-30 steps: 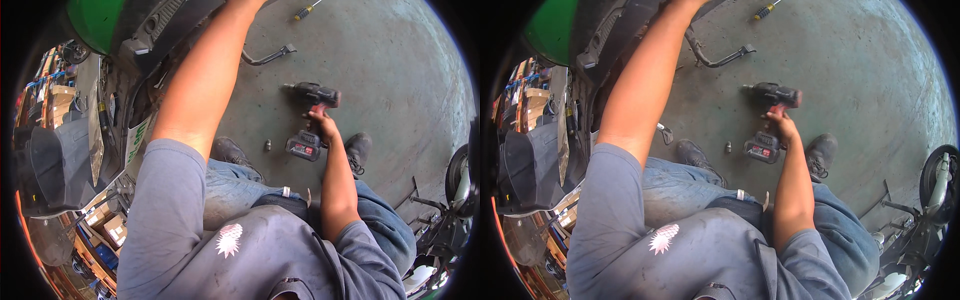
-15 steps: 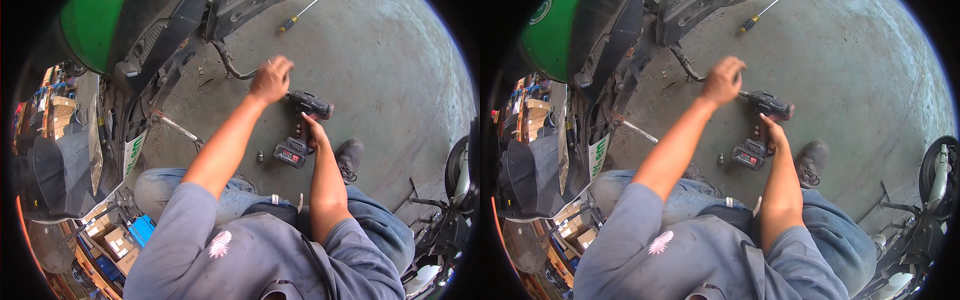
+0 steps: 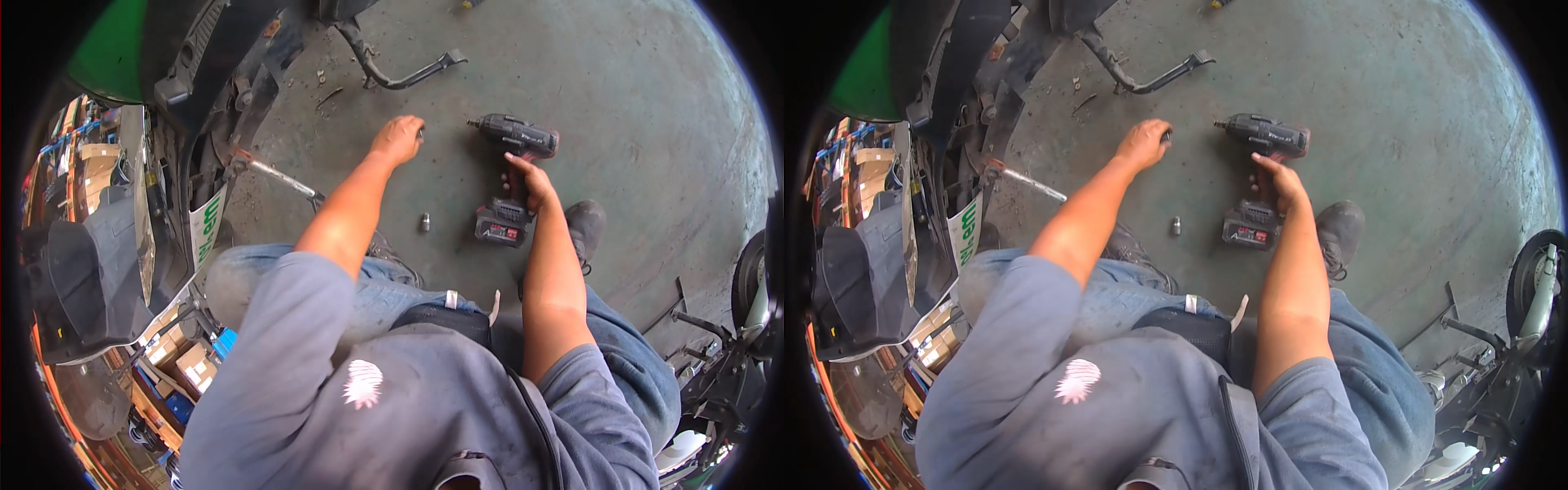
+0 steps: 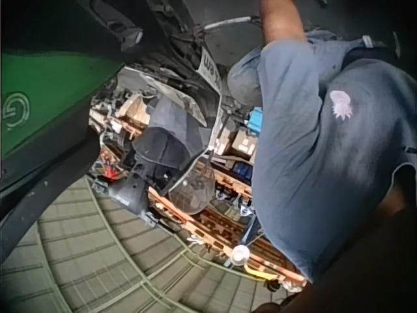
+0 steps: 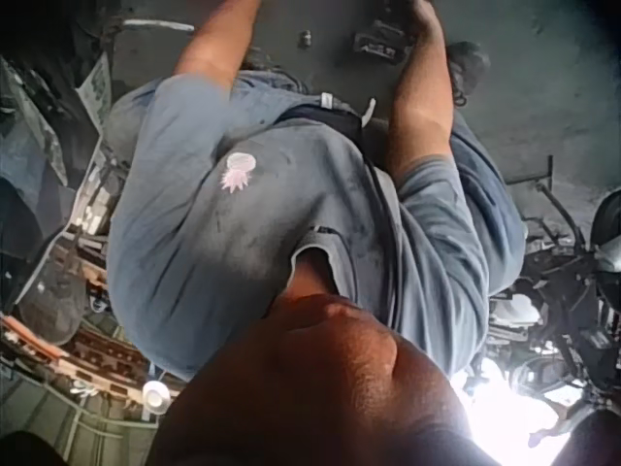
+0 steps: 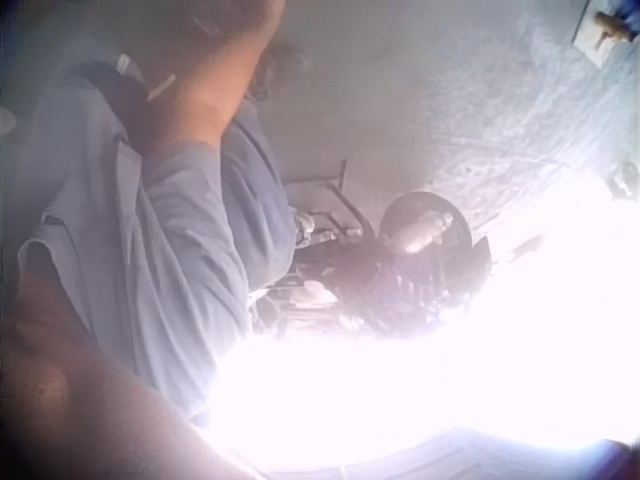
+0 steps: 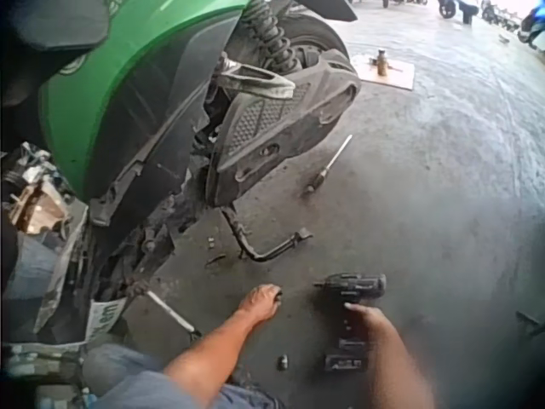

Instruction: The person scans a QR code with a phone, gathers metal components and a hammer from a tray, and uses a power drill to secure a black plastic cover onto the side of a green electric scooter.

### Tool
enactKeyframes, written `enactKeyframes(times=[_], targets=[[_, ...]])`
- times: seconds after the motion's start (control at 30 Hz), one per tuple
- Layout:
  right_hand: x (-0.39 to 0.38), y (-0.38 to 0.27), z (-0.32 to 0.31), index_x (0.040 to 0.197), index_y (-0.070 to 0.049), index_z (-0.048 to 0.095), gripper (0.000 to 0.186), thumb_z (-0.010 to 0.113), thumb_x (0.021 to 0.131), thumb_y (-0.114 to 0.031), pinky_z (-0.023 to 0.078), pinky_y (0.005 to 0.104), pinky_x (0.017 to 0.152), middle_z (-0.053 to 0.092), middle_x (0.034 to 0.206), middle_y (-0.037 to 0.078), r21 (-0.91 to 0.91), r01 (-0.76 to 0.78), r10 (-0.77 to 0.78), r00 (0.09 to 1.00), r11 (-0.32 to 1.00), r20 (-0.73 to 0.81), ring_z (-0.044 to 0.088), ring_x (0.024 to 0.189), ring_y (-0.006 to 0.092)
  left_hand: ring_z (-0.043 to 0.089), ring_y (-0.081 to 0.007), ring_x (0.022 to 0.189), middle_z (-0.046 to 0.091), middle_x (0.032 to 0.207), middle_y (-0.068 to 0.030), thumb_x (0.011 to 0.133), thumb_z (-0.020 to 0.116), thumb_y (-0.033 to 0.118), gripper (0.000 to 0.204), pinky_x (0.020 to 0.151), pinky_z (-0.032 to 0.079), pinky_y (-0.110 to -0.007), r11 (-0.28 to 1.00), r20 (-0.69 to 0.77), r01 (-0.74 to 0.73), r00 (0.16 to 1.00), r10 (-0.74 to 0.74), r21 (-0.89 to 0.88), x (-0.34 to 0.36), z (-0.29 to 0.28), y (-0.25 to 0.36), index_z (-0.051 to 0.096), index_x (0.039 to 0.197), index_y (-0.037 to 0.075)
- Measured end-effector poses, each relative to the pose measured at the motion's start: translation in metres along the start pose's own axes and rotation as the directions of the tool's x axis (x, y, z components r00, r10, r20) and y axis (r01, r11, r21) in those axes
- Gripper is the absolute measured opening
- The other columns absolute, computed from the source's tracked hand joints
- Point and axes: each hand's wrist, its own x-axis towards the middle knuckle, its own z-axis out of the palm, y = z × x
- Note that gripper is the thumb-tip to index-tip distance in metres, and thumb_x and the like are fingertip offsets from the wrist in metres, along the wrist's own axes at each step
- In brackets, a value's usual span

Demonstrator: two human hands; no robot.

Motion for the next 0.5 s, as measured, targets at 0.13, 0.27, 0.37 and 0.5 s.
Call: enactKeyframes(times=[0.13, 0.27, 0.37, 0.5], targets=[[-0.001, -0.002, -0.005, 0.096, -0.009, 0.06, 0.037, 0.077, 0.077, -0.036, 0.047, 0.0335, 0.061, 0.062, 0.077, 0.004, -0.017, -0.118, 0.119, 0.992, 0.993, 0.045, 0.06, 0.067, 0.0178, 0.058, -0.0354, 0.104, 0.061, 0.109, -0.0131, 0.074, 0.077, 0.024, 0.045, 0.089, 0.049, -0.043, 0.968, 0.175, 0.23, 0.962, -0.211, -0.098, -0.063, 0.011, 0.033, 0.056, 0.11, 0.007], [0.005, -0.011, -0.002, 0.096, -0.011, 0.058, 0.033, 0.075, 0.079, -0.033, 0.049, 0.0392, 0.065, 0.065, 0.083, 0.007, 0.018, -0.157, 0.151, 0.972, 0.987, 0.18, 0.063, 0.072, 0.0219, 0.059, -0.0369, 0.11, 0.059, 0.119, -0.0229, 0.064, 0.082, 0.052, 0.091, 0.093, 0.049, -0.042, 0.671, 0.362, 0.74, 0.638, -0.68, -0.046, -0.093, 0.027, 0.064, 0.044, 0.126, 0.0], [-0.001, -0.017, -0.002, 0.098, -0.01, 0.057, 0.033, 0.075, 0.08, -0.032, 0.05, 0.0433, 0.064, 0.066, 0.091, 0.009, 0.089, -0.188, 0.159, 0.95, 0.978, 0.268, 0.066, 0.079, 0.0271, 0.062, -0.0304, 0.109, 0.065, 0.112, -0.0194, 0.061, 0.087, 0.045, 0.073, 0.092, 0.051, -0.037, 0.638, 0.496, 0.77, 0.561, -0.663, -0.018, -0.113, 0.046, 0.084, 0.061, 0.114, 0.003], [0.0, -0.016, 0.001, 0.096, -0.011, 0.058, 0.03, 0.074, 0.08, -0.031, 0.048, 0.0369, 0.061, 0.064, 0.081, 0.007, 0.019, -0.127, 0.122, 0.981, 0.992, 0.151, 0.062, 0.067, 0.0226, 0.068, -0.0263, 0.095, 0.068, 0.104, -0.017, 0.069, 0.085, 0.029, 0.046, 0.083, 0.056, -0.035, 0.58, 0.445, 0.814, 0.52, -0.729, -0.002, -0.104, 0.058, 0.104, 0.067, 0.1, 0.001]])
